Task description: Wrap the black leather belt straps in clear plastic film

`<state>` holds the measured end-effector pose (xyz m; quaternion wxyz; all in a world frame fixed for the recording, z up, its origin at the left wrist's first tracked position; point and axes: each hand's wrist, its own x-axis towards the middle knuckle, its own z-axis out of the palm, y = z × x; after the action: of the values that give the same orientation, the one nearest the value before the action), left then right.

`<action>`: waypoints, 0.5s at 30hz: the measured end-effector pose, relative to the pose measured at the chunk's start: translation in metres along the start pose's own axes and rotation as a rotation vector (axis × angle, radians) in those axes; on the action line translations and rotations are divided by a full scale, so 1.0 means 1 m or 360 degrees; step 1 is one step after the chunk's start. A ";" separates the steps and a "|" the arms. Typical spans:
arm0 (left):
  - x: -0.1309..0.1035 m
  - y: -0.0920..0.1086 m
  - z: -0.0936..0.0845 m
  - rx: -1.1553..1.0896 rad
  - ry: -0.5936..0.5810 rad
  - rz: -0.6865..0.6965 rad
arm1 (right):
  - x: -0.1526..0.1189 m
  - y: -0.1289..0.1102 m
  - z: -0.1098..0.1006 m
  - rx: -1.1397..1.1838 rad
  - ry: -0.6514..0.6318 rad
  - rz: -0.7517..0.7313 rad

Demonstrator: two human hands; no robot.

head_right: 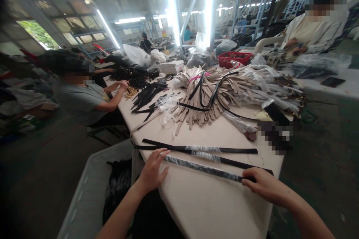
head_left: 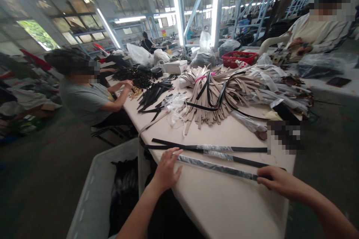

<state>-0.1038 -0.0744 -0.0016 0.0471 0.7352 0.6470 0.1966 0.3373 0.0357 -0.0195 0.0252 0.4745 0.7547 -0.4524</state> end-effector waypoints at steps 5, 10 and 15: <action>0.038 0.059 0.039 0.0001 -0.0417 0.0364 | 0.007 -0.030 0.009 0.0247 -0.0129 -0.0146; 0.065 0.084 0.073 0.0195 -0.0699 0.0380 | 0.012 -0.040 0.018 0.0327 -0.0084 -0.0078; 0.068 0.108 0.096 0.0177 -0.0719 0.0428 | 0.024 -0.052 0.034 0.0286 0.0049 -0.0152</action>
<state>0.0363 -0.0075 -0.0395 0.1234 0.8412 0.5265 -0.0039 0.2726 0.0207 -0.0168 -0.0506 0.4452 0.7330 -0.5117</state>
